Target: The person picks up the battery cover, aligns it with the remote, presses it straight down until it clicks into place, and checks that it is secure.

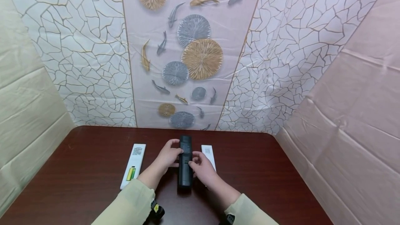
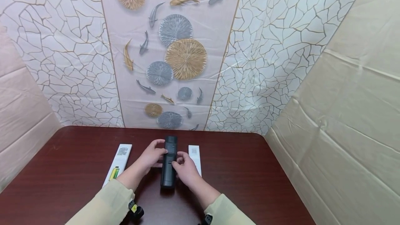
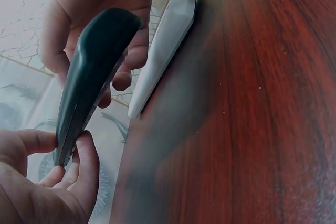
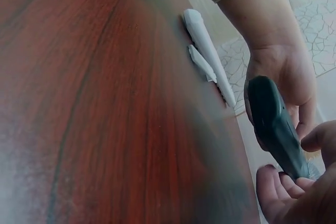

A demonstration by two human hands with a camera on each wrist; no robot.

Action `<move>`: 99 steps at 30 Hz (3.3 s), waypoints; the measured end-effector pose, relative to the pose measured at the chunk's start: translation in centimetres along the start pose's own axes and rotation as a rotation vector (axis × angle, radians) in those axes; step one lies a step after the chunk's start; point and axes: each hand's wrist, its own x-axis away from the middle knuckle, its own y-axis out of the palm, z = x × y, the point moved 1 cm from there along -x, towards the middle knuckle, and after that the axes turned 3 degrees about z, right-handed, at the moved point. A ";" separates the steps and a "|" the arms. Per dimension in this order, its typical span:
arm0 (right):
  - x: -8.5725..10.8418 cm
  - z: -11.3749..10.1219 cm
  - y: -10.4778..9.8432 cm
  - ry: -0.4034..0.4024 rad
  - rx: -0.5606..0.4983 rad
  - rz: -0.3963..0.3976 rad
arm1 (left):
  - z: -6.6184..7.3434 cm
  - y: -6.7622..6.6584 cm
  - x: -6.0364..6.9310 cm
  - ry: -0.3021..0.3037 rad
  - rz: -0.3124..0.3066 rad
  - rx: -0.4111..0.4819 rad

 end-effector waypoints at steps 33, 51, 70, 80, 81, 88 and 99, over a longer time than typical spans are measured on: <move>3.9 0.9 -3.7 -0.052 0.043 0.002 | -1.6 0.4 -1.8 -0.080 0.030 -0.072; 4.3 0.7 -3.5 -0.024 -0.004 -0.032 | -1.4 -0.4 -1.1 -0.091 -0.014 -0.083; 4.3 0.7 -3.5 -0.026 -0.031 -0.029 | -1.1 -0.6 -0.1 -0.095 -0.013 -0.125; 4.1 0.8 -3.5 -0.034 -0.016 -0.033 | -0.9 -1.5 1.5 -0.055 0.039 -0.148; 4.1 0.8 -3.4 -0.031 -0.017 -0.034 | -0.8 -1.7 1.9 -0.046 0.034 -0.152; 4.1 0.7 -3.2 -0.032 0.006 -0.056 | -0.4 -3.4 4.3 0.003 0.026 -0.181; 4.3 0.9 -2.7 -0.075 -0.007 -0.094 | 0.3 -5.4 7.1 0.048 0.037 -0.197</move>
